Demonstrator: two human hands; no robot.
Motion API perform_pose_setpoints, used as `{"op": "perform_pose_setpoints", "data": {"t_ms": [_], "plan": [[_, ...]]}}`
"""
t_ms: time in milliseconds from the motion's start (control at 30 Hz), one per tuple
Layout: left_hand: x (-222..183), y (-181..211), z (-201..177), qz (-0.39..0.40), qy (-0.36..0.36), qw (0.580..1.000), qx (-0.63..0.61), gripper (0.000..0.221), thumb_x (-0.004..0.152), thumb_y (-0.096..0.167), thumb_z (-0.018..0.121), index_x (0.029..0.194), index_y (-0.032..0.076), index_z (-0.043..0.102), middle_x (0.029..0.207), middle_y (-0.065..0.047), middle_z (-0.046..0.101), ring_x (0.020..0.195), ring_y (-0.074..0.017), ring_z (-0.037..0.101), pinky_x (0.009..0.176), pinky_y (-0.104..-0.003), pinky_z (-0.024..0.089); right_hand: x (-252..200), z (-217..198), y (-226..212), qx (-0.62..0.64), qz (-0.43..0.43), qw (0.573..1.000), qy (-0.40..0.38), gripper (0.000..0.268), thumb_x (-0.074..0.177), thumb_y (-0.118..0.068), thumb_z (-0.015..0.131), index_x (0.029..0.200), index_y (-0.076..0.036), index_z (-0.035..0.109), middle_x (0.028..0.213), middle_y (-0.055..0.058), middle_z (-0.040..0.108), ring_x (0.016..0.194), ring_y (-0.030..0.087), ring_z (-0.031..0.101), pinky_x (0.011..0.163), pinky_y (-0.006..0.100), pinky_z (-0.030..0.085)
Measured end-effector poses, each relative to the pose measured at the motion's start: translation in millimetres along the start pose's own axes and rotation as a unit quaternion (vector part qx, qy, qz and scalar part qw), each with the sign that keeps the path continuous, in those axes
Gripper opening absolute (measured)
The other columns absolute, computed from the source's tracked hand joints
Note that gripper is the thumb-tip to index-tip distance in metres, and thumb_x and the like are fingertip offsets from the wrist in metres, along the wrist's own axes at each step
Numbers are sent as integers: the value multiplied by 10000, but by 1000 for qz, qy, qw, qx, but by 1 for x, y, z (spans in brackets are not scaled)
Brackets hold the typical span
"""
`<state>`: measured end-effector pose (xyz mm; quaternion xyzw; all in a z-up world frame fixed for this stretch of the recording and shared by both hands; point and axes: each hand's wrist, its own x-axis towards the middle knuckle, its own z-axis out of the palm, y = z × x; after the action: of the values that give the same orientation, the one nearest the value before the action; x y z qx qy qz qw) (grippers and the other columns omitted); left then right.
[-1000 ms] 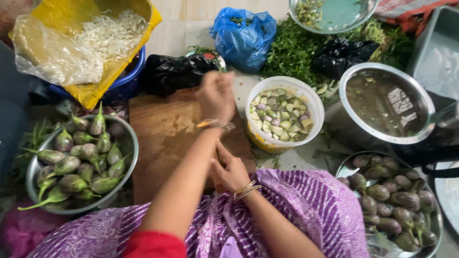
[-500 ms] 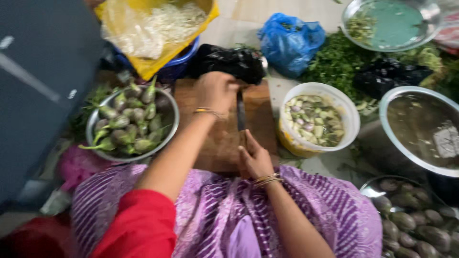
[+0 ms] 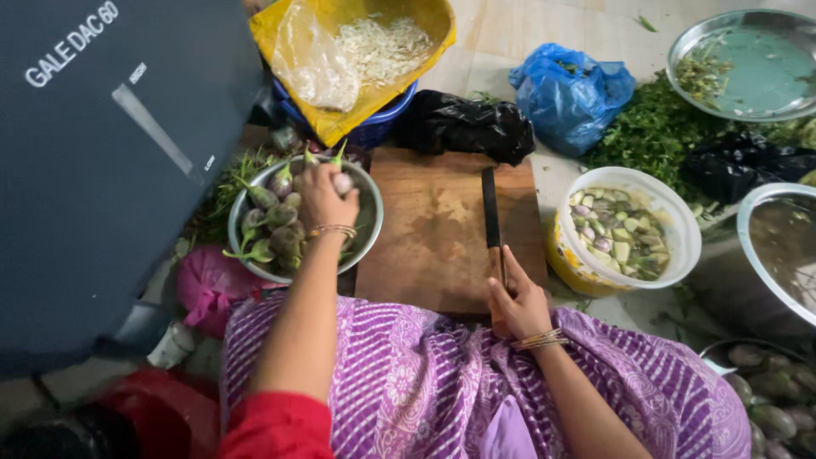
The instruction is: The person chops small eggplants with a knife on a wooden board, placing the pieces into a bowl of water.
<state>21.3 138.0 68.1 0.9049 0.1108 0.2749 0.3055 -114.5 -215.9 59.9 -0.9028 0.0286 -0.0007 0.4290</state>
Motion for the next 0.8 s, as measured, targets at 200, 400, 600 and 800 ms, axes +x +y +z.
{"op": "perform_pose_setpoints", "data": {"t_ms": [200,400,600,800], "plan": [[-63,87,36,75,-108,956,-261,413,760,133,803,1148,160,663,1075,-113,653,934,-277,695,797,-352,589,-8,-1,-10,134,105,985,-4,744,924,-255,608,1612,-277,324,738,165,675,553,192,616,560,390,544],[-118,100,62,94,-156,975,-130,385,695,223,866,1034,151,700,1087,-96,699,1047,-351,617,903,-461,510,-19,7,13,-86,-140,982,96,647,955,-275,651,1555,-198,422,912,252,723,762,413,709,657,491,561],[-120,101,58,94,-180,975,-92,336,737,246,844,1014,144,683,1056,-97,677,1044,-352,604,902,-473,512,-29,14,-3,-160,-67,985,18,677,929,-278,610,1565,-233,383,785,226,719,701,450,692,677,574,542],[-115,114,48,95,-246,964,-43,256,785,275,825,1029,229,762,1044,-99,653,1001,-342,633,848,-465,537,-31,11,-20,-255,-9,965,-64,700,937,-365,575,1588,-296,327,782,202,728,682,440,694,673,556,565]]}}
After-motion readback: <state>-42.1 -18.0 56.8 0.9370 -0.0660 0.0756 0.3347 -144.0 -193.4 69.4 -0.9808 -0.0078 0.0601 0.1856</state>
